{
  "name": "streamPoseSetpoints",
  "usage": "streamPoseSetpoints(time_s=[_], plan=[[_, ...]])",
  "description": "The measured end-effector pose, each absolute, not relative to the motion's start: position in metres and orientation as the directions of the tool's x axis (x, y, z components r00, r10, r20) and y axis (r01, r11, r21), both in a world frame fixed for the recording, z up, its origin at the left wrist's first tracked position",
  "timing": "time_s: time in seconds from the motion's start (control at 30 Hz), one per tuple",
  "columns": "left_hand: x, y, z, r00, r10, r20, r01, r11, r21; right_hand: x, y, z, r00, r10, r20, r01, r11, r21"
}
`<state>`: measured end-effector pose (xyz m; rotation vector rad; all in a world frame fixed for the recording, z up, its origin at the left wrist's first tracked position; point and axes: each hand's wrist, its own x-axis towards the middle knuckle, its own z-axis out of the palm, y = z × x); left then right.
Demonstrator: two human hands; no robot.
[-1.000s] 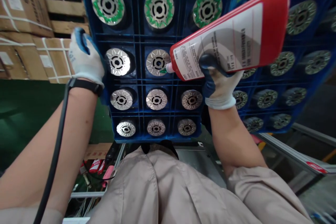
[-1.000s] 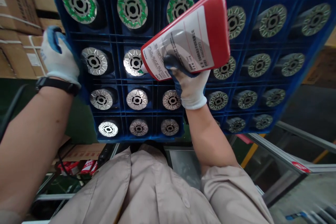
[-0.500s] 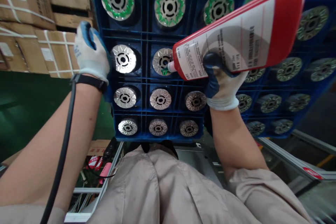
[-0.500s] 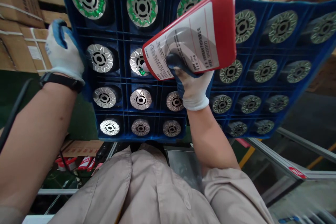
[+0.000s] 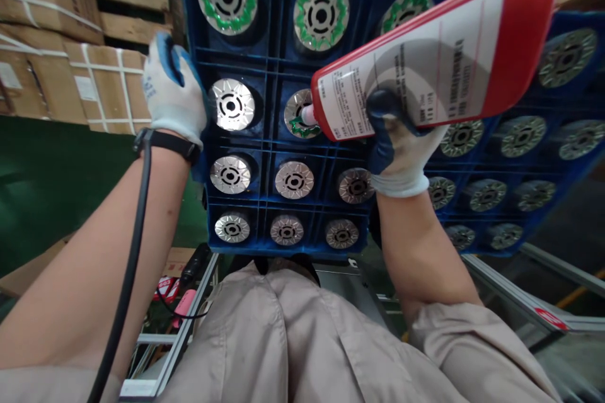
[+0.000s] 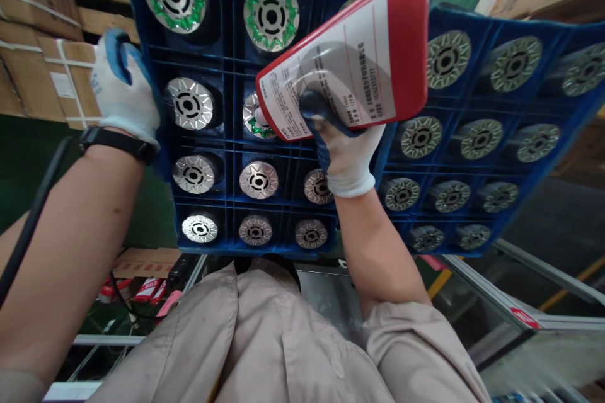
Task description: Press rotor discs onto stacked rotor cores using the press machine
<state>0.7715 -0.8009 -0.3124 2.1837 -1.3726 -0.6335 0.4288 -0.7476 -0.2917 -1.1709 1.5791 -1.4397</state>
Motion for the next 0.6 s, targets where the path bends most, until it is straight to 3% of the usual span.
streamPoseSetpoints(time_s=[0.27,0.47,0.6], plan=[[0.768,-0.796,-0.311,0.393,-0.900,-0.187,-0.641,-0.414,0.646,0.424,-0.754,-0.284,-0.381,-0.904,0.195,-0.270,-0.093,-0.958],[0.777,-0.790,-0.319,0.344,-0.918,-0.197,-0.627,-0.381,0.680,0.426,-0.756,-0.297,-0.334,-0.935,0.118,-0.169,-0.064,-0.984],[0.778,-0.788,-0.325,0.351,-0.922,-0.163,-0.626,-0.360,0.692,0.424,-0.757,-0.302,-0.413,-0.881,0.232,-0.159,-0.180,-0.971]])
